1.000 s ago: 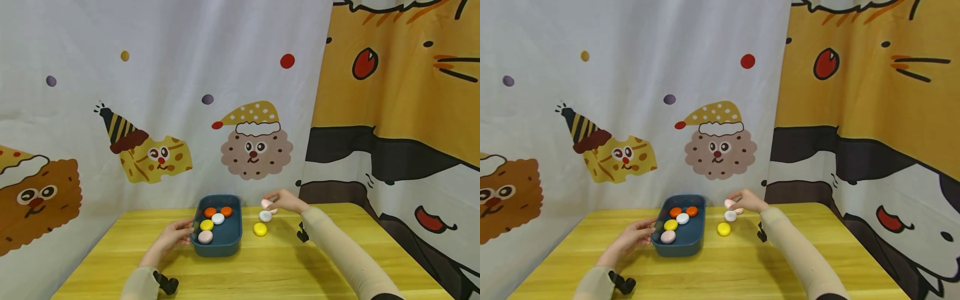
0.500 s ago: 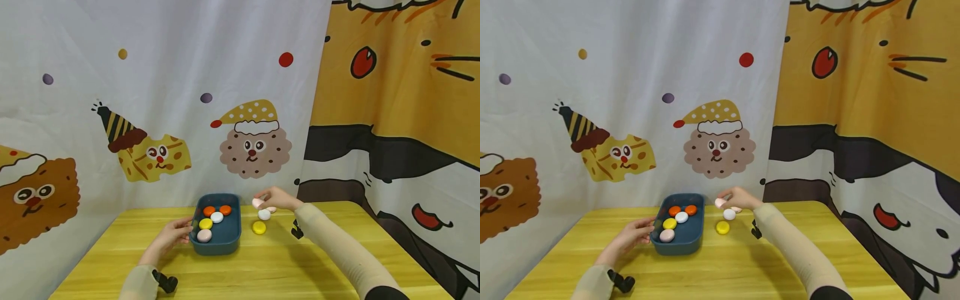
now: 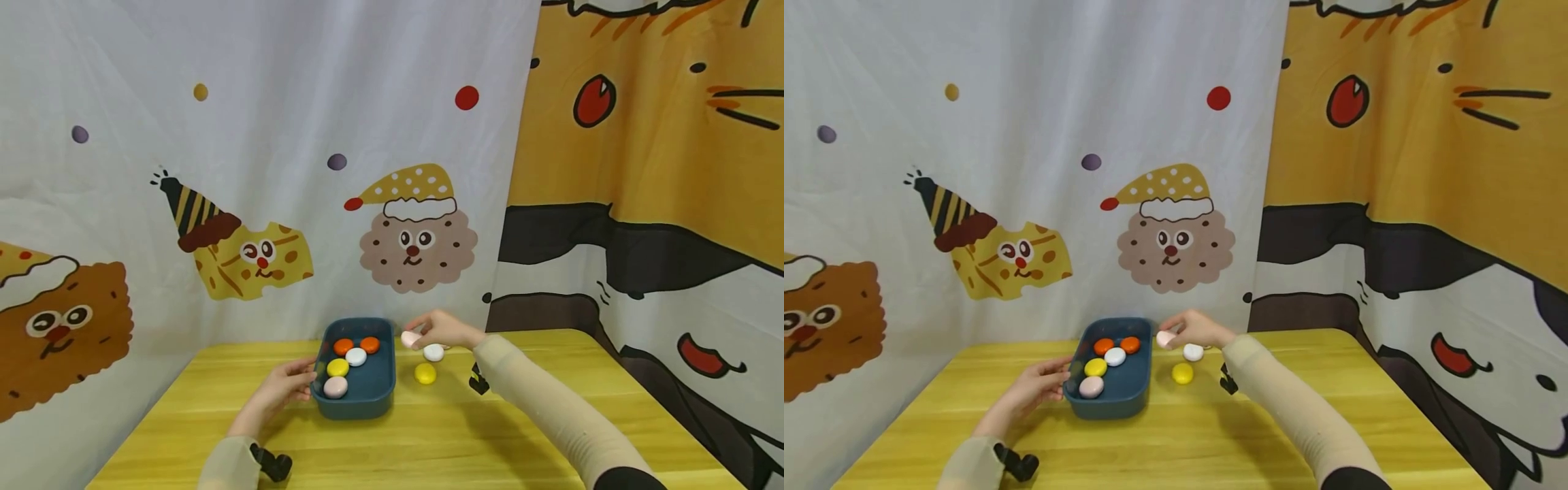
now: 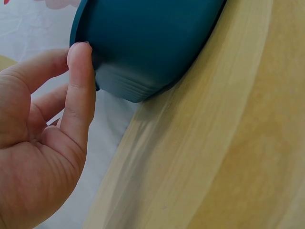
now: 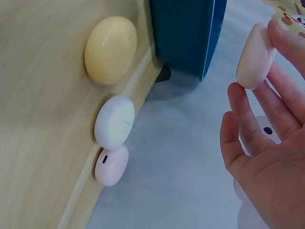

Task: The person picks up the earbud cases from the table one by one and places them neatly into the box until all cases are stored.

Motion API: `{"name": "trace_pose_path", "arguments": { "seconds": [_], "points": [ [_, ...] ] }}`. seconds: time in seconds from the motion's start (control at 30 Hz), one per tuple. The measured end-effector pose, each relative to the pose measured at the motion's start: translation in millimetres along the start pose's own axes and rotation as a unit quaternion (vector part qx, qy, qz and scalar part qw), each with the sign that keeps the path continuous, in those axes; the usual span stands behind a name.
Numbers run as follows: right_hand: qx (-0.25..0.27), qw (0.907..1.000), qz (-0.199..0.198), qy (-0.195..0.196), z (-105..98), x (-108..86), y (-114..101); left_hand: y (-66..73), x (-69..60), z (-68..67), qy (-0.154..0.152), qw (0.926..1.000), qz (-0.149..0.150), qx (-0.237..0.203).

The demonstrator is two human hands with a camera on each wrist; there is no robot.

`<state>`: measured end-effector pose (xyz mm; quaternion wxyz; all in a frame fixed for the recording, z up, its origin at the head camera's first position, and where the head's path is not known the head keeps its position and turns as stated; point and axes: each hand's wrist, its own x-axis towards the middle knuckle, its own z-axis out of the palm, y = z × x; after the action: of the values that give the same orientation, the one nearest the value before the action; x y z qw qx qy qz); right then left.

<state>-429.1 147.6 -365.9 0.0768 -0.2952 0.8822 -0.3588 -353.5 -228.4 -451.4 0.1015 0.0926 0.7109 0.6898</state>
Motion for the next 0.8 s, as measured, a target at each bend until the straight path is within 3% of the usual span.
{"name": "trace_pose_path", "arguments": {
  "seconds": [0.2, 0.8],
  "points": [
    [-0.010, 0.9999, 0.001, -0.003, 4, 3.2, -8, 1.4, 1.6, 0.0, -0.007, 0.9999, 0.010, 0.002],
    [-0.004, 0.9989, -0.027, -0.039, 18, 10.6, -28, -1.7, 2.1, -1.5, 0.002, 1.0000, 0.002, 0.002]
  ]
}}
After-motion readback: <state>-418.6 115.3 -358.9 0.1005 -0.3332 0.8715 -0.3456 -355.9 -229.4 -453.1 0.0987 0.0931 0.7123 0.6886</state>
